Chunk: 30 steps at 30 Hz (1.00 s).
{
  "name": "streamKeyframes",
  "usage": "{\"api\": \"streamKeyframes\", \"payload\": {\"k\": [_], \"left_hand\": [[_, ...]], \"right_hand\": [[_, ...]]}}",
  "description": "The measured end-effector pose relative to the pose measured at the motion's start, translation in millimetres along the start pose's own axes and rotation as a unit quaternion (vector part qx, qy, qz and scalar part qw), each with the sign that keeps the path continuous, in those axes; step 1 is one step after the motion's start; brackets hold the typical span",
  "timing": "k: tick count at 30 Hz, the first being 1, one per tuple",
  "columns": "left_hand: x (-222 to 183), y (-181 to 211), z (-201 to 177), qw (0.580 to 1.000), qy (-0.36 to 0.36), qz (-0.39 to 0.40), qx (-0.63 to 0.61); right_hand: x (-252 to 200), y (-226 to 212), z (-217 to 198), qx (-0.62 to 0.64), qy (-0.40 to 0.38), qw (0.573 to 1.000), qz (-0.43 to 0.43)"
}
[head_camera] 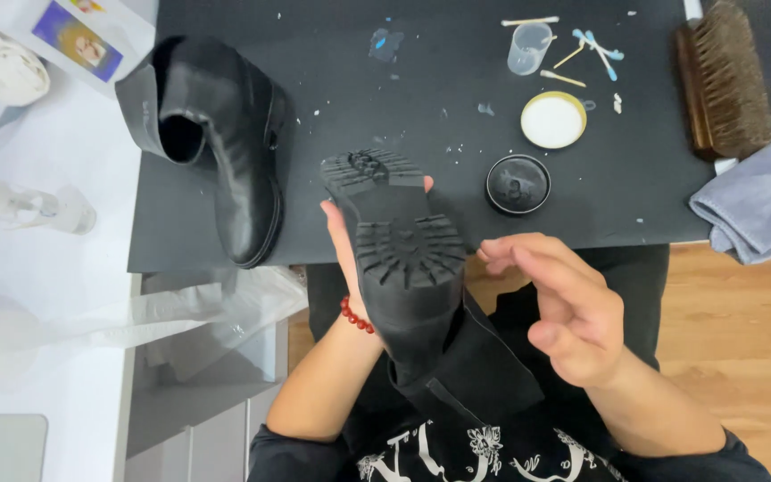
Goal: Apply black shoe polish to leather boots using fingers and a cloth.
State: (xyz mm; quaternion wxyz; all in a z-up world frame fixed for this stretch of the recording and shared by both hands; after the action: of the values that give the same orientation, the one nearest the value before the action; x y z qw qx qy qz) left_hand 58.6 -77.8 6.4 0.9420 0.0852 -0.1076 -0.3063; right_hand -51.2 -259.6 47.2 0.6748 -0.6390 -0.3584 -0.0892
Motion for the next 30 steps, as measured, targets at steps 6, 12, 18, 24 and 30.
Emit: {"api": "streamKeyframes", "payload": {"k": [6, 12, 18, 24, 30], "left_hand": [[17.6, -17.7, -3.3, 0.997, -0.038, -0.061, -0.025], [19.3, -24.6, -8.4, 0.995, -0.063, -0.060, -0.043], [20.1, -23.5, -8.5, 0.993, -0.092, -0.067, -0.037], [18.5, -9.7, 0.3, 0.995, 0.006, 0.007, 0.097], [0.9, -1.6, -29.7, 0.969, 0.101, 0.158, 0.160]], "right_hand": [[9.0, -16.8, 5.4, -0.070, -0.026, 0.997, -0.029], [13.2, -20.7, 11.9, -0.099, -0.062, 0.993, -0.032], [11.1, -15.8, 15.9, -0.136, -0.068, 0.987, -0.047], [7.7, -11.0, 14.1, -0.243, -0.018, 0.969, -0.030], [-5.6, 4.3, 9.3, -0.188, 0.073, 0.979, 0.031]]}}
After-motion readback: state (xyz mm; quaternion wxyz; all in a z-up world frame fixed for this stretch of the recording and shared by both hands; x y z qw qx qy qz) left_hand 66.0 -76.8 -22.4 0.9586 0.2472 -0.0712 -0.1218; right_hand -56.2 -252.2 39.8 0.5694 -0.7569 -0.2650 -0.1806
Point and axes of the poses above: each hand's wrist, its own x-axis towards the middle knuckle, its own z-axis out of the palm, y = z × x, the point moved 4 cm from there along x, towards the middle knuckle, and after that the axes turned 15 degrees about -y, right-handed, at the moved point
